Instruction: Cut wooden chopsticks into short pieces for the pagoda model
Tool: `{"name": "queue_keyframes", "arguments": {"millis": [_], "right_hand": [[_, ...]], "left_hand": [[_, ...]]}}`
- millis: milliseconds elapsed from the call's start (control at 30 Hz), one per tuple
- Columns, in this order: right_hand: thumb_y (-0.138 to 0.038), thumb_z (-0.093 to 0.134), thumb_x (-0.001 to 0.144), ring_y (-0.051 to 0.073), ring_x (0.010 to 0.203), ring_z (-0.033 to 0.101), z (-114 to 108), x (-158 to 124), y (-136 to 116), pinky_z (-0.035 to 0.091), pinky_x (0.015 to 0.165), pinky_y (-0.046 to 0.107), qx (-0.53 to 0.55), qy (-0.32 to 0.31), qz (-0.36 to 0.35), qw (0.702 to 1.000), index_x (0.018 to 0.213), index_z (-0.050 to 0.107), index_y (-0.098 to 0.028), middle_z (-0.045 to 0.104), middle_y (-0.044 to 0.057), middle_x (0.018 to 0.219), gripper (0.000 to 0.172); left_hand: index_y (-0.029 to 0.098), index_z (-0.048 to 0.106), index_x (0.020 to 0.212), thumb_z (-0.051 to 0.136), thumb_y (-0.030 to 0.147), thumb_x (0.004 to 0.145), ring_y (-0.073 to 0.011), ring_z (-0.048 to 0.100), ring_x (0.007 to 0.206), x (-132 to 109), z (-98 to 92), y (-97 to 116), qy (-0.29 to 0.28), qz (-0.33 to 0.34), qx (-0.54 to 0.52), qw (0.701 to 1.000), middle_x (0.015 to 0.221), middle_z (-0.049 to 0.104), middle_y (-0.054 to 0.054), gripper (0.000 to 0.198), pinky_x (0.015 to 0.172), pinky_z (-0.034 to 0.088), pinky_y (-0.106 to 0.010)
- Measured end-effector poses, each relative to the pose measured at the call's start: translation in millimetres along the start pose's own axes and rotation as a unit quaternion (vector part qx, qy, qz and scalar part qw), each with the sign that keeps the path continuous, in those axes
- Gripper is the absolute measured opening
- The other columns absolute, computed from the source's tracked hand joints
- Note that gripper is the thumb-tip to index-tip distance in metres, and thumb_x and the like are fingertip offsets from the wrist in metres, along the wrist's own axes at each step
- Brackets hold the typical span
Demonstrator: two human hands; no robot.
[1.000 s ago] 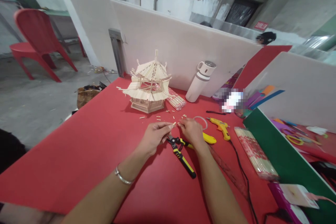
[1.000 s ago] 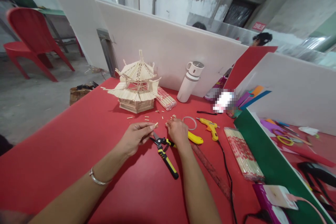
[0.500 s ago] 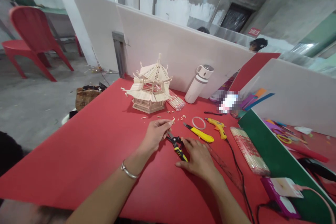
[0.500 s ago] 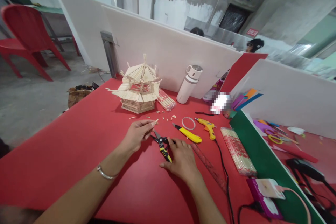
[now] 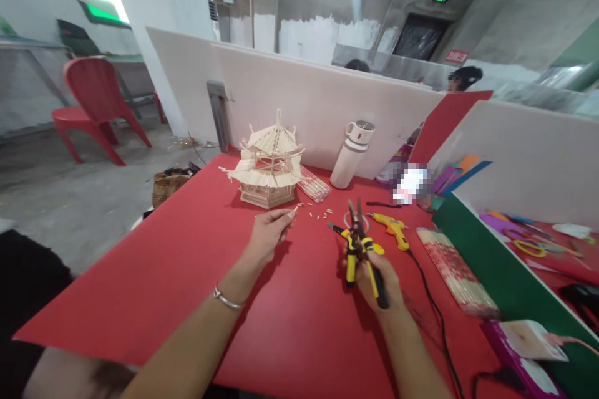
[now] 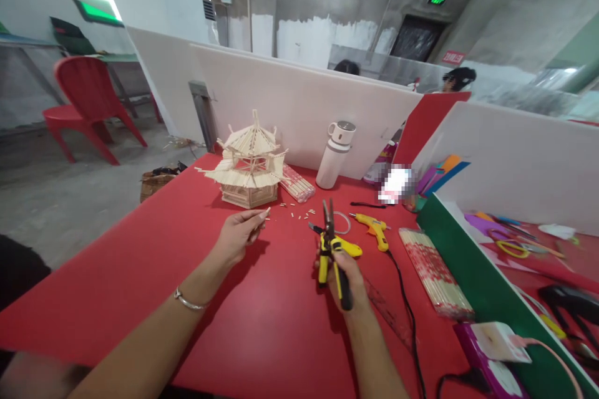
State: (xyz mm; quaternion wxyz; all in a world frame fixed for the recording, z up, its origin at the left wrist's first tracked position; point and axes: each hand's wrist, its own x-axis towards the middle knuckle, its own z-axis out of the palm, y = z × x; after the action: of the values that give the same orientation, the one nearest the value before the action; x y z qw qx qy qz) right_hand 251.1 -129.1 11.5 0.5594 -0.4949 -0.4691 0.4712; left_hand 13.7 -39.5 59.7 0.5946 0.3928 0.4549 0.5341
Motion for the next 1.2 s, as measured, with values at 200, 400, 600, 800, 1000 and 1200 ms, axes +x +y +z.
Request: {"name": "queue_keyframes", "arguments": {"millis": [200,400,600,800,1000,1200], "right_hand": [[-0.078,0.053,0.074,0.037,0.121,0.059,7,-12,-19,0.05,0.096,0.056,0.146,-0.138,0.043,0.979,0.133,0.056,-0.026,0.061,0.018,0.132,0.079],[-0.047,0.062,0.061,0.033,0.106,0.066,14,-23,-22,0.052,0.089,0.05,0.196,-0.241,0.133,0.941,0.138,0.052,-0.025,0.064,0.015,0.126,0.081],[-0.019,0.061,0.056,0.03,0.109,0.064,29,-1,-39,0.053,0.094,0.045,-0.124,-0.164,0.095,0.974,0.135,0.057,-0.025,0.065,0.009,0.126,0.08],[-0.013,0.059,0.058,0.03,0.135,0.05,49,9,-25,0.037,0.115,0.049,-0.242,-0.14,-0.027,0.96,0.15,0.044,-0.024,0.055,0.01,0.141,0.094],[-0.012,0.059,0.063,0.03,0.138,0.046,41,0,-7,0.036,0.116,0.05,-0.286,-0.14,-0.054,0.946,0.159,0.028,-0.026,0.046,0.01,0.15,0.102],[-0.015,0.063,0.067,0.034,0.14,0.041,37,1,-7,0.039,0.114,0.054,-0.381,-0.122,-0.062,0.914,0.161,0.022,-0.026,0.044,0.013,0.152,0.103]], "left_hand": [[0.011,0.076,0.077,0.088,0.052,0.055,-0.0035,0.035,0.041,-8,10.8,-6,-0.029,0.001,0.041,0.999,0.055,0.057,0.002,0.048,0.042,0.02,-0.021],[0.011,0.076,0.075,0.087,0.052,0.057,-0.0034,0.034,0.041,-11,11.8,-1,-0.032,-0.003,0.048,0.998,0.055,0.056,0.002,0.046,0.042,0.019,-0.021],[0.011,0.074,0.073,0.085,0.053,0.06,-0.0033,0.03,0.041,-11,9.7,4,-0.019,0.017,0.059,0.998,0.052,0.053,0.003,0.046,0.043,0.018,-0.022],[0.011,0.074,0.075,0.081,0.051,0.065,-0.0039,0.03,0.043,-7,4.7,2,-0.027,0.051,0.083,0.995,0.055,0.055,0.002,0.041,0.044,0.02,-0.023],[0.014,0.073,0.075,0.074,0.042,0.071,-0.0064,0.034,0.047,-10,4.2,0,-0.073,0.091,0.112,0.987,0.052,0.051,0.005,0.029,0.047,0.025,-0.022],[0.015,0.067,0.067,0.069,0.038,0.075,-0.0076,0.034,0.047,-14,4.6,4,-0.095,0.115,0.147,0.978,0.045,0.042,0.007,0.025,0.048,0.027,-0.022]]}}
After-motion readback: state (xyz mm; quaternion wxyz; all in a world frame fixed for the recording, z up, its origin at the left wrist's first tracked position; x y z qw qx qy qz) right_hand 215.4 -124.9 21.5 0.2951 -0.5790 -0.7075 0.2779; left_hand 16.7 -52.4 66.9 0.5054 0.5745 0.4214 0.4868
